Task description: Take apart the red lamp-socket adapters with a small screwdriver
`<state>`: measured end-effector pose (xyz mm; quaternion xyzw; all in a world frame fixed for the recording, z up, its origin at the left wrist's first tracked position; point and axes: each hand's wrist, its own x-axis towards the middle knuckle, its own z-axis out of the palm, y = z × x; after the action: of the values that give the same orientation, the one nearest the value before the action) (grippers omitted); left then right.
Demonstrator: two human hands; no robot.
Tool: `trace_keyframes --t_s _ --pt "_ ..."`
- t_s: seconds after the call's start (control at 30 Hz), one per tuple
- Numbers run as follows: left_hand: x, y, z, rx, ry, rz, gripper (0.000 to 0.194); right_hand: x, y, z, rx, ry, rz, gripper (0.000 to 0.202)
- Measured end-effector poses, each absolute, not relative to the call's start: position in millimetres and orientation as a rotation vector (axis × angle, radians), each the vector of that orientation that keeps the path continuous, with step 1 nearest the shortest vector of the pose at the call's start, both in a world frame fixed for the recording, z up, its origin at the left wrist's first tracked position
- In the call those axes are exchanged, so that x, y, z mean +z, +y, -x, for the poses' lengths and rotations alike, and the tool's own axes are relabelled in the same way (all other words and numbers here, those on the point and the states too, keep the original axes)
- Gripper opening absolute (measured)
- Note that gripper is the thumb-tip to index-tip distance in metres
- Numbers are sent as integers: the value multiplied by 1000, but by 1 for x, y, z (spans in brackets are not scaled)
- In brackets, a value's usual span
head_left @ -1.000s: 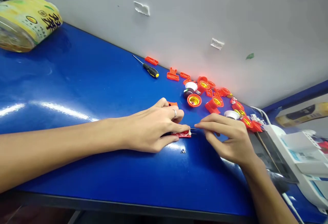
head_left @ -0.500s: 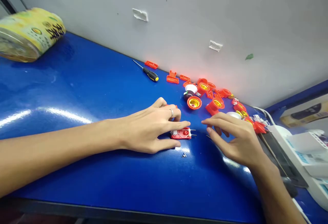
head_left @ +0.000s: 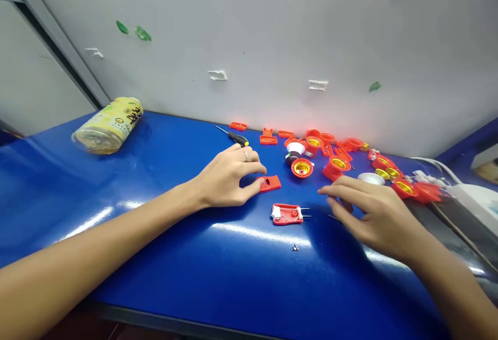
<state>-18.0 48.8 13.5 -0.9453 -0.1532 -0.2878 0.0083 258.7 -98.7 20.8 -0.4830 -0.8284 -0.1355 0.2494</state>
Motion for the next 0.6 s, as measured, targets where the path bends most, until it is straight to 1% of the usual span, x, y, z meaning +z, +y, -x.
trace_keyframes --t_s 0.23,0.4,0.6 --pt "5 44 10 -860 -494 2955 16 23 -98 -258 -363 -2281 1362 21" --pt "4 46 10 -842 -437 2945 19 22 -97 -258 -334 -2297 1389 20" --pt "12 31 9 -954 -401 2921 15 20 -96 -257 -317 -2259 1405 20"
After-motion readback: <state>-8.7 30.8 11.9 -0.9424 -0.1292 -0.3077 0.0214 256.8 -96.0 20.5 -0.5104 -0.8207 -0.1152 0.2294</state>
